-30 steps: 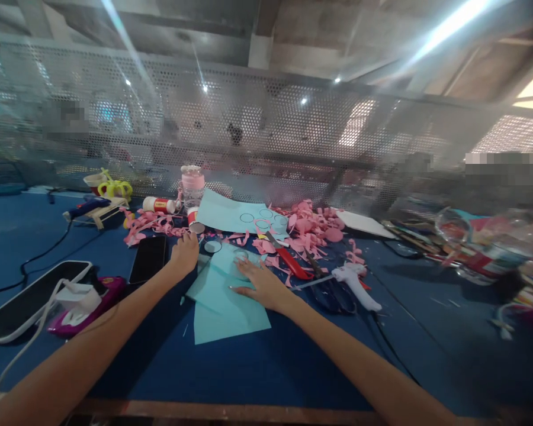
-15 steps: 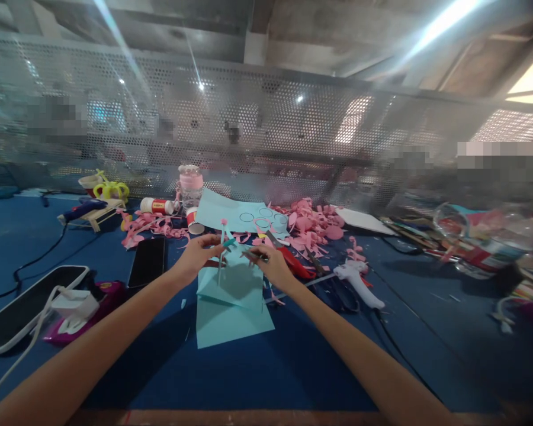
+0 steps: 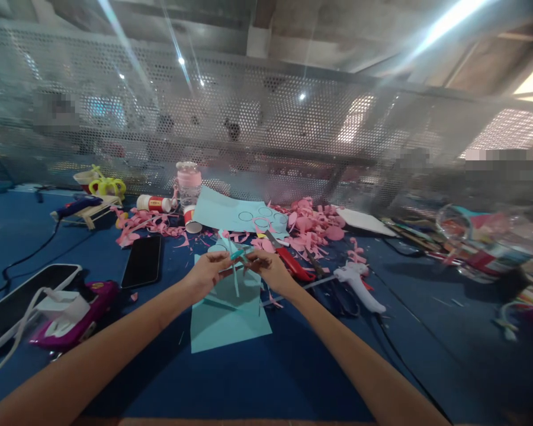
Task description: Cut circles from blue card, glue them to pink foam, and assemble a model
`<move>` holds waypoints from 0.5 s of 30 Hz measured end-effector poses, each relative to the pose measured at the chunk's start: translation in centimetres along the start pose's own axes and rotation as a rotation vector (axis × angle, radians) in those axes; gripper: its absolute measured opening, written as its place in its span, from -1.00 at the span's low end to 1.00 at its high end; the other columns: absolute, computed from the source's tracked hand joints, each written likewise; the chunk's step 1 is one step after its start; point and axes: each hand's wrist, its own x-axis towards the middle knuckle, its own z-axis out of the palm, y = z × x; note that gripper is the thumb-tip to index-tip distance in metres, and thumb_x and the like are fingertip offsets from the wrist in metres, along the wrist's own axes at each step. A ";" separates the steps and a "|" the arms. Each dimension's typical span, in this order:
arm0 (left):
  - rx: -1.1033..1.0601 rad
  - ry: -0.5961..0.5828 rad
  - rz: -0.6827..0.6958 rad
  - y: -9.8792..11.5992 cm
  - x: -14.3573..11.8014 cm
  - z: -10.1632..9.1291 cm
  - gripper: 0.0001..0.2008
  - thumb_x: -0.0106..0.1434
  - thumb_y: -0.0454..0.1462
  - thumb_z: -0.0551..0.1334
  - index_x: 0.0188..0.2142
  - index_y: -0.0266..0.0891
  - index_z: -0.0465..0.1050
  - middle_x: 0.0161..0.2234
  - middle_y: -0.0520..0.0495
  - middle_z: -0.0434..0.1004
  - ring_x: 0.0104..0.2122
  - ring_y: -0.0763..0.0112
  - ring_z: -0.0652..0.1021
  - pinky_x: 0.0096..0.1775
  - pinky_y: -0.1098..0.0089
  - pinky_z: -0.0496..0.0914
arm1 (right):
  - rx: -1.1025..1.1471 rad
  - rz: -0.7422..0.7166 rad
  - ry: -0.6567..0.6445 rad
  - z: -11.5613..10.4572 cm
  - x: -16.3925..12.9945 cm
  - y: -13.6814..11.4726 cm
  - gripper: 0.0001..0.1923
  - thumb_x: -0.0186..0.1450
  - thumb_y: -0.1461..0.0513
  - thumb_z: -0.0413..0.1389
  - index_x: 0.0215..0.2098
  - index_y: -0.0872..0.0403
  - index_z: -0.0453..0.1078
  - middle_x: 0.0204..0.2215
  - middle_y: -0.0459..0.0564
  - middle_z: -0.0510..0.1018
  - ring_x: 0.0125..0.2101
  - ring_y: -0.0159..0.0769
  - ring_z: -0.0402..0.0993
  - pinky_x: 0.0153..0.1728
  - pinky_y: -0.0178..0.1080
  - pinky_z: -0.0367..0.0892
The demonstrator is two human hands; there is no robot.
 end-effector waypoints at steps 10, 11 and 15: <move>0.069 0.302 0.332 1.9 1.3 -1.8 -0.66 -0.26 -0.16 0.44 -0.50 -0.33 0.51 -0.55 0.02 0.52 -0.55 0.55 0.45 -0.45 0.51 0.32 | -0.324 -0.061 0.017 -1.5 -0.3 -0.6 -0.82 0.19 0.17 0.10 -0.42 0.07 0.50 -0.42 0.01 0.58 -0.35 -0.26 0.47 -0.28 -0.23 0.31; 0.082 0.350 0.389 2.3 1.5 -2.3 -0.66 -0.25 -0.16 0.44 -0.48 -0.32 0.52 -0.53 0.02 0.52 -0.53 0.56 0.45 -0.42 0.52 0.32 | -0.343 -0.061 0.008 -2.0 -0.1 -0.5 -0.82 0.19 0.16 0.10 -0.44 0.07 0.50 -0.44 0.00 0.58 -0.36 -0.26 0.47 -0.28 -0.24 0.31; 0.151 0.532 0.466 3.0 2.3 -4.2 -0.66 -0.24 -0.14 0.42 -0.47 -0.31 0.51 -0.57 0.05 0.48 -0.57 0.58 0.40 -0.45 0.52 0.28 | -0.360 -0.019 -0.046 -3.8 0.5 -0.3 -0.80 0.16 0.12 0.13 -0.46 0.10 0.46 -0.53 -0.04 0.55 -0.46 -0.29 0.46 -0.38 -0.26 0.31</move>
